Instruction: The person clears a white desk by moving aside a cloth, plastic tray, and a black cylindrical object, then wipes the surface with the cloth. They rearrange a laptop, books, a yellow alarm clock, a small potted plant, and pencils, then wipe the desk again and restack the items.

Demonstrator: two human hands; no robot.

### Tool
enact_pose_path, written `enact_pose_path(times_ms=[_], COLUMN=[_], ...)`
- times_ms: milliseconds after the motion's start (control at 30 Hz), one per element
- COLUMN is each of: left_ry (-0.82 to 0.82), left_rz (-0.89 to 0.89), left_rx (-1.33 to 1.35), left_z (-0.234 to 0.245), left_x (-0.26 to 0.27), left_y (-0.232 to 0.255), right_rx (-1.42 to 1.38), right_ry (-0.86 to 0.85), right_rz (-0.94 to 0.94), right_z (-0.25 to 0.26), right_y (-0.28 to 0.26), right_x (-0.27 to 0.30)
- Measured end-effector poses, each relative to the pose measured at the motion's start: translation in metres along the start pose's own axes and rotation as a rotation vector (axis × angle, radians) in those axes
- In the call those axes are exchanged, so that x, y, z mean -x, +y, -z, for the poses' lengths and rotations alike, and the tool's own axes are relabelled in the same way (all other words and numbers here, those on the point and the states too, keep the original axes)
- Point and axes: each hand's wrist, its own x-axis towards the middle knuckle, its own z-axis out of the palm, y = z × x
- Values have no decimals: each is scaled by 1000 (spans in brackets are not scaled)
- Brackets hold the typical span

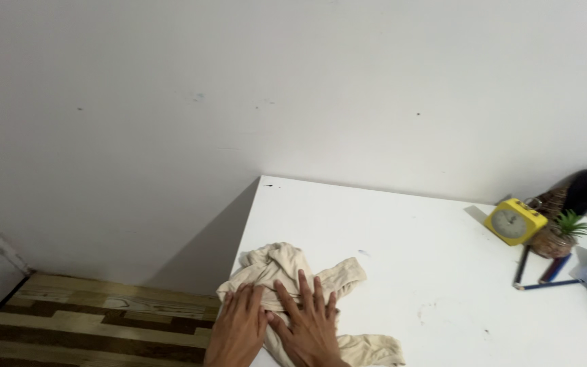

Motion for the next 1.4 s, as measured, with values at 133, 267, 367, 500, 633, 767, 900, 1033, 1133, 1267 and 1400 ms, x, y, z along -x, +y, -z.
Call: enact_pose_path(times_ms=[133, 267, 367, 500, 633, 767, 900, 1033, 1133, 1267, 1400], left_ry=[-151, -251, -201, -312, -436, -514, -505, -452, -416, -414, -349], left_rz=[-32, -30, -163, -292, -376, -354, -361, -381, -383, -362, -376], left_rx=[-50, -32, 2, 58, 55, 4, -41, -48, -49, -30, -51], left_z=[-4, -21, -44, -79, -113, -150, -191, -235, -257, -270, -270], left_x=[-11, -42, -59, -88, -129, -181, -228, -266, -292, -321, -338], left_y=[7, 51, 96, 164, 241, 293, 323, 349, 361, 371, 365], right_rx=[-338, -294, -217, -53, 65, -47, -50, -10, 34, 27, 50], right_ry=[-790, -688, -617, -585, -543, -529, -513, -498, -433, -390, -276], right_rz=[-238, -353, -498, -731, -758, -782, -780, -756, -750, -762, -738], right_z=[9, 7, 0, -11, -29, -55, -76, -95, -110, -127, -145], right_y=[8, 38, 94, 183, 263, 329, 387, 432, 456, 477, 484], right_x=[-3, 1, 17, 44, 58, 56, 41, 24, 11, -3, -14])
